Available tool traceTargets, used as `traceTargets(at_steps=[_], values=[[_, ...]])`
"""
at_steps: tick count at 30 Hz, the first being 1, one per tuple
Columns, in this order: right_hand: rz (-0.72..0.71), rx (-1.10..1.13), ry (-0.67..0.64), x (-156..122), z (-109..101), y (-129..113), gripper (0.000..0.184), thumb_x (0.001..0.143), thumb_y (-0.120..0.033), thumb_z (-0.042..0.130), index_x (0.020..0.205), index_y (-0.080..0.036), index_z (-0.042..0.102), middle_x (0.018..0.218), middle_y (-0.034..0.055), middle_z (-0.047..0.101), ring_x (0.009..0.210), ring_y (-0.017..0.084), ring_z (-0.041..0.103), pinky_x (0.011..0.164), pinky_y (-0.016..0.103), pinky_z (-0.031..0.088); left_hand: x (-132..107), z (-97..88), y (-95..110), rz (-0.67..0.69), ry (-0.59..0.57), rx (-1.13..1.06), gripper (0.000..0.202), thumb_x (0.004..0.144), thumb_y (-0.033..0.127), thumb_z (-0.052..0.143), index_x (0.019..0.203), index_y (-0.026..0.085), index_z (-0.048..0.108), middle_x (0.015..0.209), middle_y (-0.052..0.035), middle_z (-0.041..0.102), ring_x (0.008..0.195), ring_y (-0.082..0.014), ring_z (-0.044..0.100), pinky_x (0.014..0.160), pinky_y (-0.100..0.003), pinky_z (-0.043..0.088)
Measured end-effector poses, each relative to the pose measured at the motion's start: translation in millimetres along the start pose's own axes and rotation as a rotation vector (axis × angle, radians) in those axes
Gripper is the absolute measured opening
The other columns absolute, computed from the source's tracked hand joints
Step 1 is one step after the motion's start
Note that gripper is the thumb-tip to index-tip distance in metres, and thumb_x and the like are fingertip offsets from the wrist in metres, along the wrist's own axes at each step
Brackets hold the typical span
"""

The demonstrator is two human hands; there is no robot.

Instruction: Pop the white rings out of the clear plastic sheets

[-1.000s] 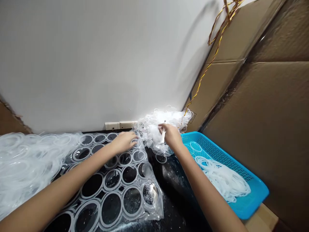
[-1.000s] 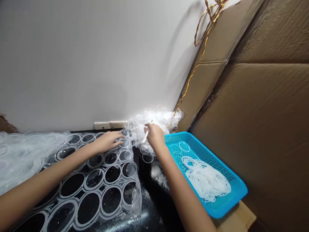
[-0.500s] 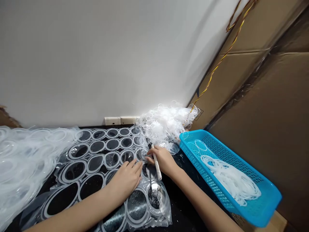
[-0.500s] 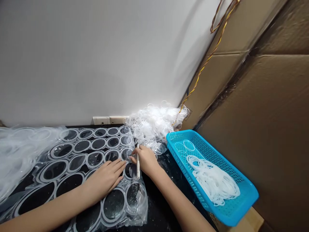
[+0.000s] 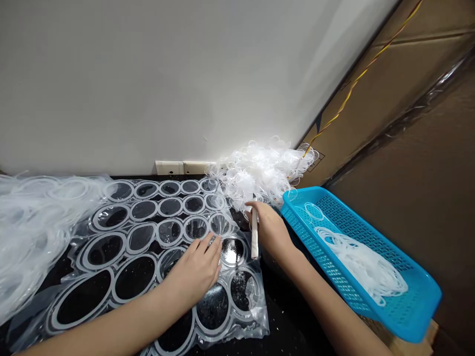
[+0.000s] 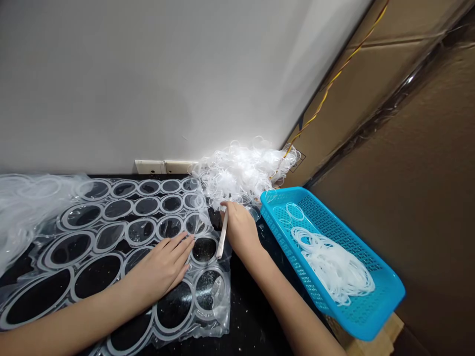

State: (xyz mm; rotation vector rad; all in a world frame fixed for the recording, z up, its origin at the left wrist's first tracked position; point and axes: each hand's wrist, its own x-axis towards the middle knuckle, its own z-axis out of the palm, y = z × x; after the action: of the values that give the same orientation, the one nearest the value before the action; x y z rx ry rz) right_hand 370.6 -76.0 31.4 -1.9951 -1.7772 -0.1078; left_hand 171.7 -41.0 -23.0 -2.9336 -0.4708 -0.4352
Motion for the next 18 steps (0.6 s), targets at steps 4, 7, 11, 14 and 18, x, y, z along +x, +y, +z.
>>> traceTargets(at_steps=[4,7,11,14,18], values=[[-0.009,0.53,-0.027,-4,1,-10,0.029,0.088,-0.032,0.04,0.105,-0.018,0.06,0.08,0.0038,0.065,0.079,0.017,0.059,0.073,0.028,0.045,1,-2.7,2,0.013,0.004,0.025,0.043,0.087,0.024,0.027,0.116,0.008,0.055,0.119,-0.0185,0.056,0.112,-0.0307,0.049,0.083,-0.044,0.042],[0.07,0.728,-0.17,-7,15,-20,0.035,0.089,-0.037,0.038,0.09,-0.016,0.066,0.068,0.0021,0.062,0.068,0.014,0.059,0.065,0.024,0.046,1,-3.1,2,0.017,0.016,0.047,0.042,0.087,0.023,0.028,0.112,0.006,0.057,0.114,-0.0196,0.059,0.11,-0.0315,0.051,0.082,-0.044,0.042],[0.124,0.718,-0.236,-9,32,-24,0.036,0.088,-0.037,0.04,0.084,-0.013,0.067,0.068,0.0035,0.063,0.065,0.014,0.06,0.063,0.023,0.046,0,-1.6,2,-0.005,0.014,0.008,0.042,0.087,0.024,0.027,0.114,0.008,0.056,0.116,-0.0184,0.058,0.111,-0.0302,0.049,0.083,-0.043,0.041],[0.101,0.687,-0.24,-9,34,-24,0.034,0.088,-0.035,0.041,0.083,-0.013,0.068,0.069,0.0038,0.064,0.066,0.014,0.06,0.065,0.023,0.046,0,-1.2,2,-0.003,0.02,0.019,0.041,0.087,0.024,0.028,0.113,0.009,0.057,0.116,-0.0177,0.058,0.11,-0.0296,0.05,0.084,-0.042,0.04],[0.067,0.674,-0.229,-10,32,-26,0.031,0.087,-0.029,0.041,0.082,-0.013,0.067,0.068,0.0039,0.064,0.065,0.014,0.061,0.067,0.023,0.047,1,-3.1,1,0.012,0.054,0.1,0.039,0.085,0.025,0.032,0.108,0.01,0.06,0.112,-0.0152,0.061,0.107,-0.0282,0.053,0.082,-0.039,0.041]])
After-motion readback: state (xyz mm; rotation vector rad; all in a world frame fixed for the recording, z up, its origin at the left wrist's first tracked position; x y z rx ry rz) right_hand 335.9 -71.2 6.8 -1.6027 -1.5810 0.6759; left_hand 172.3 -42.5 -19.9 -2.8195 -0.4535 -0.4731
